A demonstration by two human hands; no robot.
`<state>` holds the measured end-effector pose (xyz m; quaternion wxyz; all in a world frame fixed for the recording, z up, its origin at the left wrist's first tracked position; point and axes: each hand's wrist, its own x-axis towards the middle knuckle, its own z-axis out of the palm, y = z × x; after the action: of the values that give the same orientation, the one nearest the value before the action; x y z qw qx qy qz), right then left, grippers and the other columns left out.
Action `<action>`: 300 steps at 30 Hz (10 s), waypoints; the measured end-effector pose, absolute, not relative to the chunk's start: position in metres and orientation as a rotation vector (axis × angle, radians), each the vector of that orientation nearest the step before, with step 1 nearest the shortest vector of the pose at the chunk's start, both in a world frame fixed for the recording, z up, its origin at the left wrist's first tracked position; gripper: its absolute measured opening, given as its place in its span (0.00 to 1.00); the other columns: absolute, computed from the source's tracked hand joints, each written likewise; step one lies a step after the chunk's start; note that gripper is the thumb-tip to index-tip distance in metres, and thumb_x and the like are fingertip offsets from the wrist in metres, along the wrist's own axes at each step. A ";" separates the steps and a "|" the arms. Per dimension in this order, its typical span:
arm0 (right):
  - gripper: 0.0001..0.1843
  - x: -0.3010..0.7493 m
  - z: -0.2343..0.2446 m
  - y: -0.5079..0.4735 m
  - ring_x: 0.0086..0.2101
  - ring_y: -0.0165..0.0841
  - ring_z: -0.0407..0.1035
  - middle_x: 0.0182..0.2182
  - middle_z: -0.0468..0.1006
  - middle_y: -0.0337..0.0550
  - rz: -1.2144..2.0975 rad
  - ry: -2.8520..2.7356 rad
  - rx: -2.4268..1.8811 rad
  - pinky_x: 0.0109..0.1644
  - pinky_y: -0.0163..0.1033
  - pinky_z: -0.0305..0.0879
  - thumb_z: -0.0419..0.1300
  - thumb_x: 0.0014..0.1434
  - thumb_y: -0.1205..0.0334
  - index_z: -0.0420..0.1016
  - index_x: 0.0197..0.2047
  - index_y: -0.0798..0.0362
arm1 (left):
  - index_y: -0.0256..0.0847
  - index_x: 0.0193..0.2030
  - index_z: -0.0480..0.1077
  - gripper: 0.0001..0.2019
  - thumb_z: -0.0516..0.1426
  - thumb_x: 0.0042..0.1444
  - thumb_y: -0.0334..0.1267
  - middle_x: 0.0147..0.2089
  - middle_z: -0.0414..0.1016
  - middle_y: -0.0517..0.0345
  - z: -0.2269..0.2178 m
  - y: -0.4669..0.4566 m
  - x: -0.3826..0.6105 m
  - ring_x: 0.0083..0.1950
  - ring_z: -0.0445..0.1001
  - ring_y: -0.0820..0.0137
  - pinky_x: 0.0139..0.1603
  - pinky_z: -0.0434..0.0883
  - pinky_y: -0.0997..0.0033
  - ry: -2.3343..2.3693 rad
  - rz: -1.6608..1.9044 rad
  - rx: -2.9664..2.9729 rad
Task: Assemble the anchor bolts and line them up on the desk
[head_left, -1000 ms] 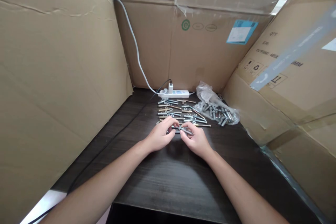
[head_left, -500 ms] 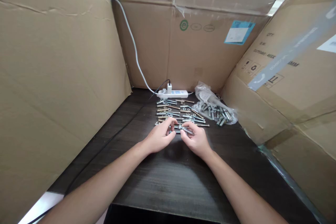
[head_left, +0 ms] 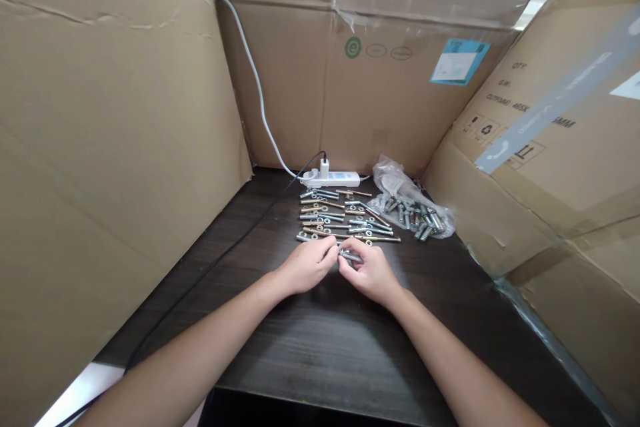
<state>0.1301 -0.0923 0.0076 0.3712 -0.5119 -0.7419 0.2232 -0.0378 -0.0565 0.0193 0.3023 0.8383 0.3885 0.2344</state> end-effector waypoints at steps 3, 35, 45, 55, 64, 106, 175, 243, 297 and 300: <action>0.08 0.128 0.008 -0.094 0.18 0.24 0.60 0.21 0.70 0.35 0.585 -1.919 -1.328 0.25 0.30 0.59 0.55 0.54 0.60 0.71 0.36 0.52 | 0.39 0.23 0.61 0.19 0.43 0.61 0.44 0.22 0.63 0.62 0.018 -0.058 -0.035 0.25 0.61 0.73 0.27 0.52 0.73 1.206 0.589 2.160; 0.17 0.133 0.018 -0.098 0.28 0.31 0.73 0.36 0.81 0.41 0.279 -2.087 -1.442 0.35 0.34 0.67 0.56 0.58 0.56 0.75 0.51 0.46 | 0.39 0.29 0.56 0.14 0.42 0.59 0.46 0.22 0.50 0.67 0.022 -0.057 -0.033 0.17 0.43 0.81 0.17 0.40 0.82 0.711 0.417 0.713; 0.18 0.130 0.021 -0.098 0.26 0.31 0.73 0.33 0.82 0.39 0.133 -2.209 -1.570 0.32 0.34 0.62 0.53 0.61 0.52 0.73 0.53 0.41 | 0.39 0.28 0.55 0.14 0.44 0.59 0.47 0.22 0.50 0.67 0.017 -0.055 -0.032 0.18 0.44 0.81 0.17 0.43 0.83 0.721 0.439 0.678; 0.16 0.130 0.017 -0.098 0.26 0.32 0.74 0.29 0.82 0.38 0.056 -2.157 -1.595 0.30 0.33 0.61 0.55 0.60 0.50 0.77 0.48 0.40 | 0.39 0.30 0.55 0.13 0.44 0.58 0.46 0.22 0.51 0.67 0.018 -0.057 -0.032 0.18 0.44 0.81 0.17 0.44 0.82 0.722 0.440 0.674; 0.14 0.134 0.018 -0.098 0.24 0.31 0.71 0.27 0.80 0.38 0.149 -2.047 -1.573 0.30 0.33 0.60 0.56 0.57 0.50 0.77 0.40 0.47 | 0.39 0.29 0.55 0.11 0.45 0.58 0.44 0.22 0.47 0.68 0.019 -0.058 -0.033 0.18 0.42 0.81 0.18 0.43 0.82 0.698 0.416 0.655; 0.11 0.243 0.012 -0.073 0.35 0.35 0.68 0.32 0.76 0.40 0.642 -1.994 -1.683 0.41 0.38 0.61 0.50 0.57 0.58 0.71 0.33 0.53 | 0.40 0.37 0.70 0.09 0.52 0.58 0.41 0.35 0.74 0.55 0.033 -0.035 0.004 0.37 0.71 0.66 0.38 0.65 0.71 1.076 0.554 2.501; 0.12 0.296 -0.012 -0.056 0.33 0.37 0.67 0.33 0.74 0.45 -0.043 -1.492 -2.106 0.35 0.39 0.60 0.54 0.54 0.55 0.75 0.37 0.50 | 0.38 0.16 0.55 0.12 0.48 0.49 0.30 0.16 0.57 0.63 0.026 -0.060 -0.020 0.20 0.55 0.75 0.24 0.51 0.74 0.838 0.389 2.704; 0.07 0.160 0.002 -0.102 0.23 0.24 0.60 0.26 0.69 0.36 0.838 -1.704 -1.306 0.25 0.28 0.58 0.54 0.58 0.62 0.67 0.40 0.54 | 0.41 0.47 0.59 0.08 0.44 0.64 0.34 0.44 0.70 0.55 0.025 -0.063 -0.016 0.44 0.70 0.69 0.45 0.67 0.68 0.819 0.572 2.319; 0.06 0.161 0.004 -0.111 0.17 0.21 0.50 0.19 0.60 0.32 0.828 -1.651 -1.364 0.18 0.28 0.48 0.56 0.53 0.61 0.68 0.34 0.54 | 0.40 0.42 0.64 0.11 0.45 0.63 0.41 0.38 0.70 0.57 0.026 -0.063 -0.017 0.37 0.69 0.69 0.38 0.65 0.70 0.878 0.621 2.501; 0.07 0.163 0.003 -0.110 0.18 0.22 0.53 0.20 0.63 0.34 0.854 -1.603 -1.376 0.19 0.28 0.51 0.56 0.53 0.60 0.68 0.34 0.55 | 0.41 0.51 0.60 0.13 0.49 0.60 0.38 0.44 0.69 0.56 0.027 -0.065 -0.018 0.39 0.69 0.70 0.40 0.66 0.71 0.806 0.679 2.477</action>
<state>0.1628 -0.1097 0.0028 0.4181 -0.5486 -0.6390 0.3404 -0.0176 -0.0649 0.0266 0.2232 0.8970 0.2918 0.2460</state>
